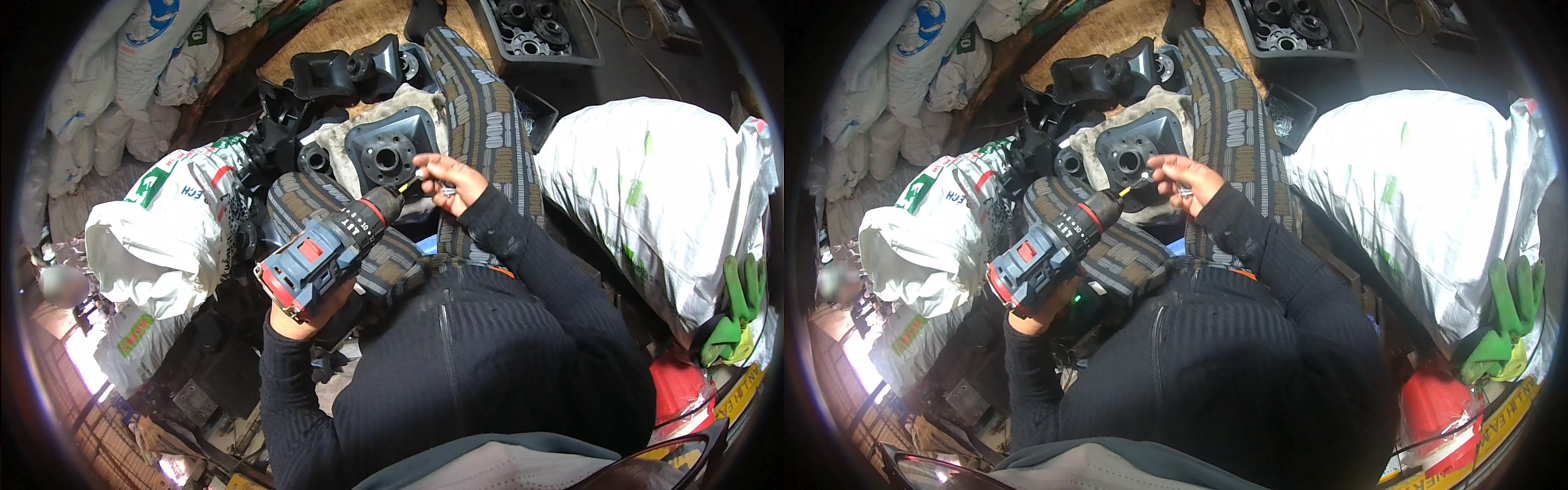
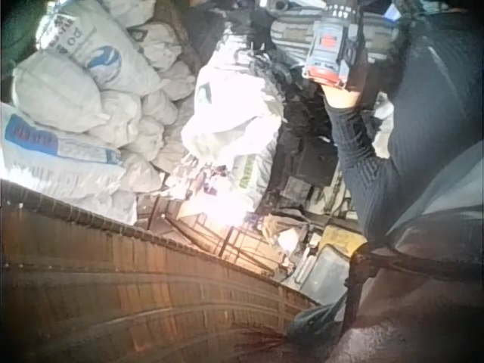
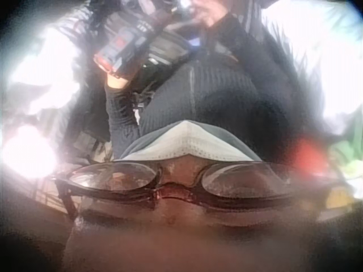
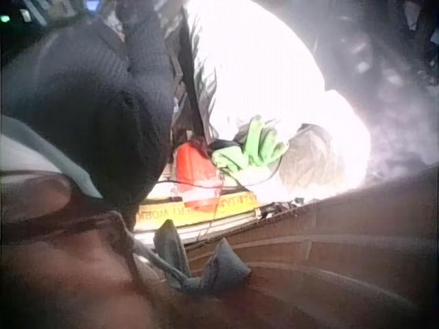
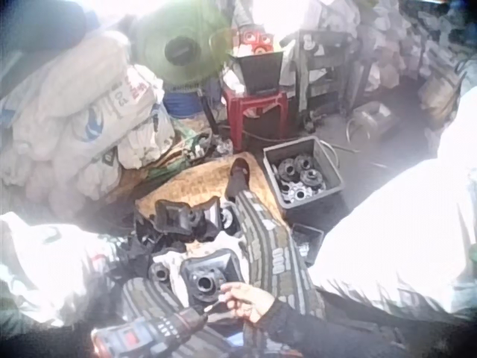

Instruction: The person sits on the floor and uses a cordless drill to fasten screws into several black plastic housings. They repeatedly pick up each housing, align it, drive screws, and set the parts aside on the floor.

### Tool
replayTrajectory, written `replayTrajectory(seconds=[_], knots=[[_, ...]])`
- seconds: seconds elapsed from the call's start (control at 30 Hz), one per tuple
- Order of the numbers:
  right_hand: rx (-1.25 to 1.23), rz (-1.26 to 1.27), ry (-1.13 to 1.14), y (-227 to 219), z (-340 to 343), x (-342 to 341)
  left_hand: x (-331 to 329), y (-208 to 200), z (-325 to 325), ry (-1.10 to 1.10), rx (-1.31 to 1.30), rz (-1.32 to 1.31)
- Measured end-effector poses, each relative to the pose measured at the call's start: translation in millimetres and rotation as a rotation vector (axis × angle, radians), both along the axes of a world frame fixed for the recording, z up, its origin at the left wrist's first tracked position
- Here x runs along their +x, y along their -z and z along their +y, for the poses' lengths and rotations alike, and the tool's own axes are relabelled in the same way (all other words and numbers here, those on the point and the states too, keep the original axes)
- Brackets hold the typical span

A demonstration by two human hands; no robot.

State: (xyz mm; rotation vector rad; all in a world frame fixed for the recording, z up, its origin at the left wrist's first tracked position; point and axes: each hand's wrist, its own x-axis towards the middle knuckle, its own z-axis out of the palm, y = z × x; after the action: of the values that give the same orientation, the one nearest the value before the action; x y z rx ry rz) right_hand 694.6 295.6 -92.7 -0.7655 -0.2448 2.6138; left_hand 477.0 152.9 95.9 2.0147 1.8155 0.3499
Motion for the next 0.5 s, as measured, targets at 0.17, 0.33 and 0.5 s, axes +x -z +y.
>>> replayTrajectory(seconds=[0.17,0.33,0.5], knots=[[0.034,0.042,-0.137,-11,-8,3,-1,-7,-1,-0.075,-0.049,-0.043],[-0.193,0.152,-0.08,-26,-7,-4,-3,1,-2,-0.034,-0.104,-0.008],[-0.27,0.126,-0.071,-28,-2,-6,3,5,5,0.019,0.05,0.031]])
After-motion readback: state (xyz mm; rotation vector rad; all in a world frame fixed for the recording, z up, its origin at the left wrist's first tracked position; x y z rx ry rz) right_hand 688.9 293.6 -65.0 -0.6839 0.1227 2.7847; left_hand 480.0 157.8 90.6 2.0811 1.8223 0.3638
